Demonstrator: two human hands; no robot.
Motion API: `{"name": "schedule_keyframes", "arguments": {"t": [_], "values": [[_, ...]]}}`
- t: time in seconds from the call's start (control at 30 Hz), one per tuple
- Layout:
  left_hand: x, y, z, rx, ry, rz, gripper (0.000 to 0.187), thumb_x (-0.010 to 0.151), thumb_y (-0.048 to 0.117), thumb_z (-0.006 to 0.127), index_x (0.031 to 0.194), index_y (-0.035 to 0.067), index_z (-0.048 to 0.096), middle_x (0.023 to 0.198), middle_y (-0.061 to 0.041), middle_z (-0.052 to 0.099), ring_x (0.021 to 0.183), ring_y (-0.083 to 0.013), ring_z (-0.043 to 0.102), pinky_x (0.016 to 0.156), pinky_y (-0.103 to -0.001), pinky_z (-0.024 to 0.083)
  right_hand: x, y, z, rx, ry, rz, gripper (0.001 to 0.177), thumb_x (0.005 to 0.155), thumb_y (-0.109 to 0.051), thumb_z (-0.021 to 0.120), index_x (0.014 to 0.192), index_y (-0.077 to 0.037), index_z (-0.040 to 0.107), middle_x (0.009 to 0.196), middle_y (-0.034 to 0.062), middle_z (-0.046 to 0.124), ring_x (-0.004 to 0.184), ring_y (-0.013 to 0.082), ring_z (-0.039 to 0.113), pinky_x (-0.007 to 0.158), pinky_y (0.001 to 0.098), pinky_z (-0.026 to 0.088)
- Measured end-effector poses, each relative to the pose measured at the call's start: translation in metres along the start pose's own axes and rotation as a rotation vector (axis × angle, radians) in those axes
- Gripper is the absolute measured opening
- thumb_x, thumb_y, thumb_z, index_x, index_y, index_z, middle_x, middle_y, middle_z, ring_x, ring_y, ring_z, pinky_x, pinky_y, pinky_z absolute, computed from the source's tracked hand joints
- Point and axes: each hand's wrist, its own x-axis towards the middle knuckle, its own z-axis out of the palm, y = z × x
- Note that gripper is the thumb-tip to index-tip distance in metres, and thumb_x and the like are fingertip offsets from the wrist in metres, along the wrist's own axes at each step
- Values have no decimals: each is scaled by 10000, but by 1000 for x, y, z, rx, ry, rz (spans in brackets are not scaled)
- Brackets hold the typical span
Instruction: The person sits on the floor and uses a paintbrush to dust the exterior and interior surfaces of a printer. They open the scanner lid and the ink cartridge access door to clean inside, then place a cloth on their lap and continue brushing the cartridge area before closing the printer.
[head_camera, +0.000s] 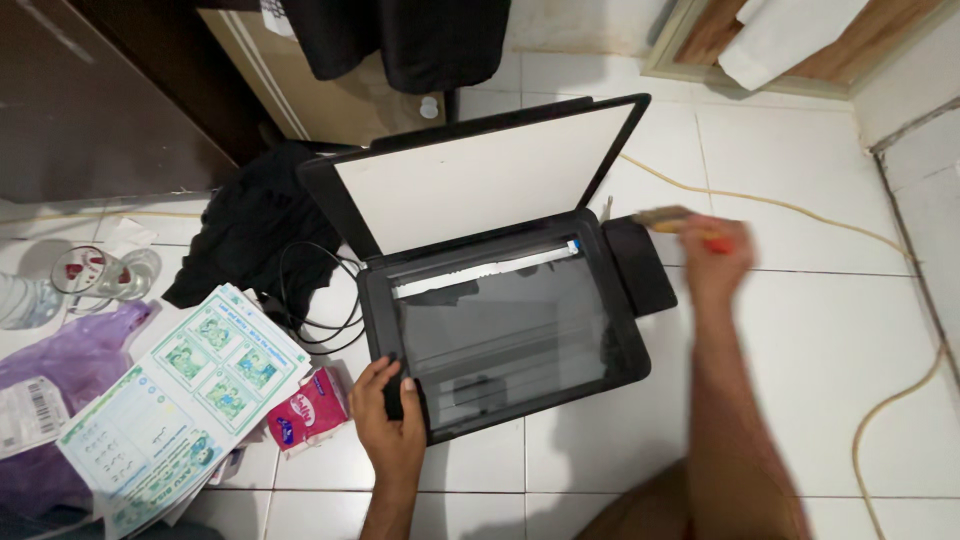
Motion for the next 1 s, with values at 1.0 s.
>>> {"name": "schedule_keyframes", "arguments": {"t": [1.0], "values": [[-5,-10,3,-99,41,-101,187,947,62,643,1120,-5,668,1265,-152,650,1204,-293,587,1052,-393,444,-90,-39,85,-234,-38,-325,255,1033,-180,734,876,-44,587,812,101,602,695,238,585,633,378,482]]}}
